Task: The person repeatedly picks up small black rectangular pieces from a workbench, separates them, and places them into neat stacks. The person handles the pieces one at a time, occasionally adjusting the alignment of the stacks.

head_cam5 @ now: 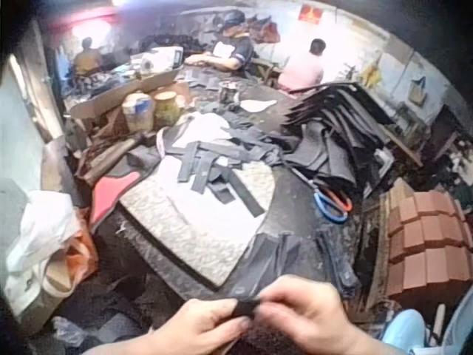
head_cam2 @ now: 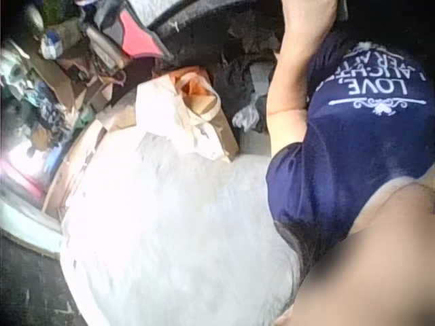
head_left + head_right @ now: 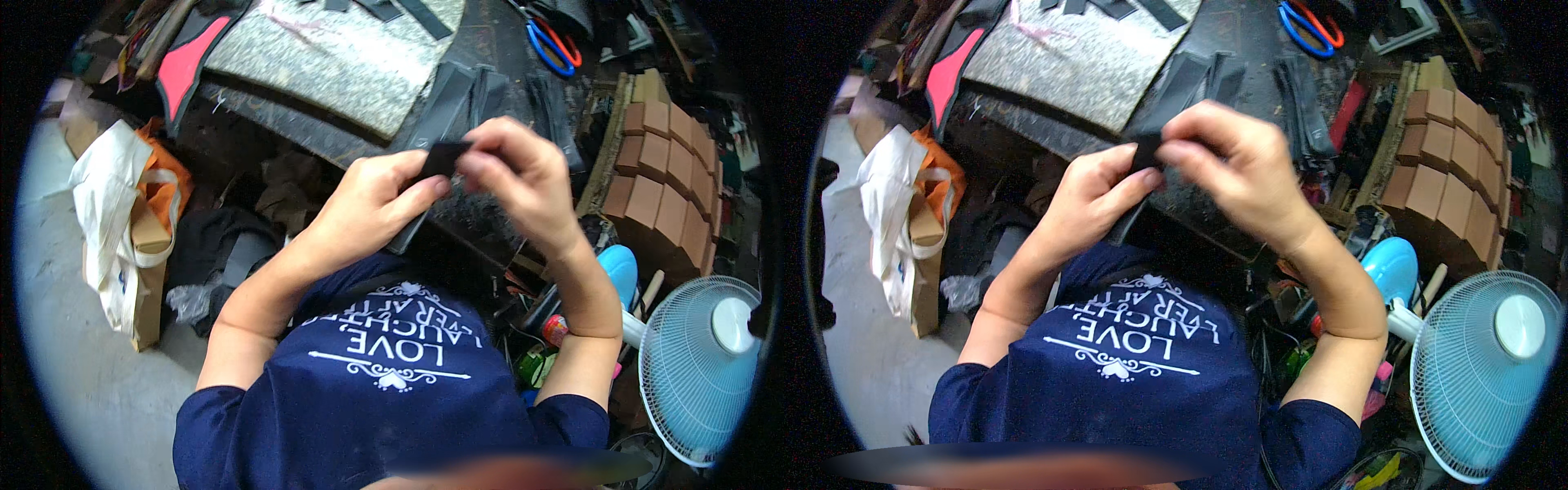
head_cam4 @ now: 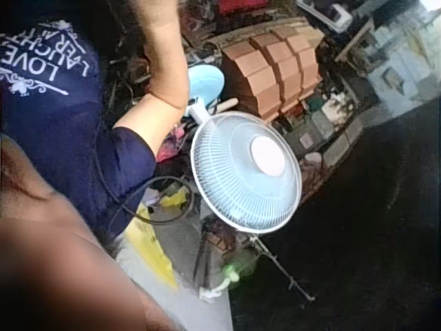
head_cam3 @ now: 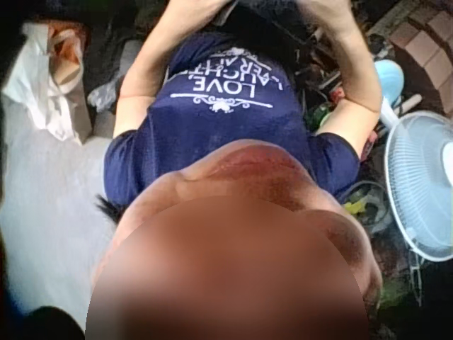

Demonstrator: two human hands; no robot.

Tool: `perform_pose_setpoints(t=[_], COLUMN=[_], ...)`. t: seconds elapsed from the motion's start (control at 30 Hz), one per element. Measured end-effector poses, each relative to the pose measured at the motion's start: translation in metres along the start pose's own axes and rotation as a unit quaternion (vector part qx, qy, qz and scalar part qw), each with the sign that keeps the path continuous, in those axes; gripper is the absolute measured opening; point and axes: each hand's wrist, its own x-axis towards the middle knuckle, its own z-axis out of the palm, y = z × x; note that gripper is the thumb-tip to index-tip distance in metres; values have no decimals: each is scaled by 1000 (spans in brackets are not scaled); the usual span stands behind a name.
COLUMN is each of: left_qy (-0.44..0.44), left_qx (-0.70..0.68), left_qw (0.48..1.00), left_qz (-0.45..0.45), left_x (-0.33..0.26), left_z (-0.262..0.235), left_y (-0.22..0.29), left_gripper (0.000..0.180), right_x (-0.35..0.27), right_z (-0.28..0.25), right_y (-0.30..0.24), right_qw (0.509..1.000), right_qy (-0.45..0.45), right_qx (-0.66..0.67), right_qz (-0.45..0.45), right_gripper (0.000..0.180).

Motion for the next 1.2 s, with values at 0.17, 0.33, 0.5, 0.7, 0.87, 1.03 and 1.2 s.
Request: perform_pose_setpoints(t=[0.17,0.33,0.5,0.7,0.87,1.03,1.2], left_qy=[-6,-43,-37,69,129,142,187], left_qx=[-110,-115,-61,256,431,466,443], left_qw=[985,977,985,964,885,861,858], left_qz=[-134,-177,-156,32,122,147,179], left_x=[-3,1,-1,-1,15,18,15], left_z=[6,2,2,0,2,2,2], left_y=[5,8,9,8,1,-6,-8], left_gripper=[19,20,19,19,21,22,39], right_x=[12,19,18,26,60,67,67], right_z=[-25,-35,-38,-46,-47,-41,-33], right_y=[20,34,37,37,42,42,37], right_qw=[985,982,979,993,963,888,833], right_qy=[67,72,75,109,150,138,152], right_qx=[126,126,141,37,-215,-420,-512], right_qz=[94,120,131,15,-58,-128,-143], right_gripper=[13,15,15,11,15,16,16])
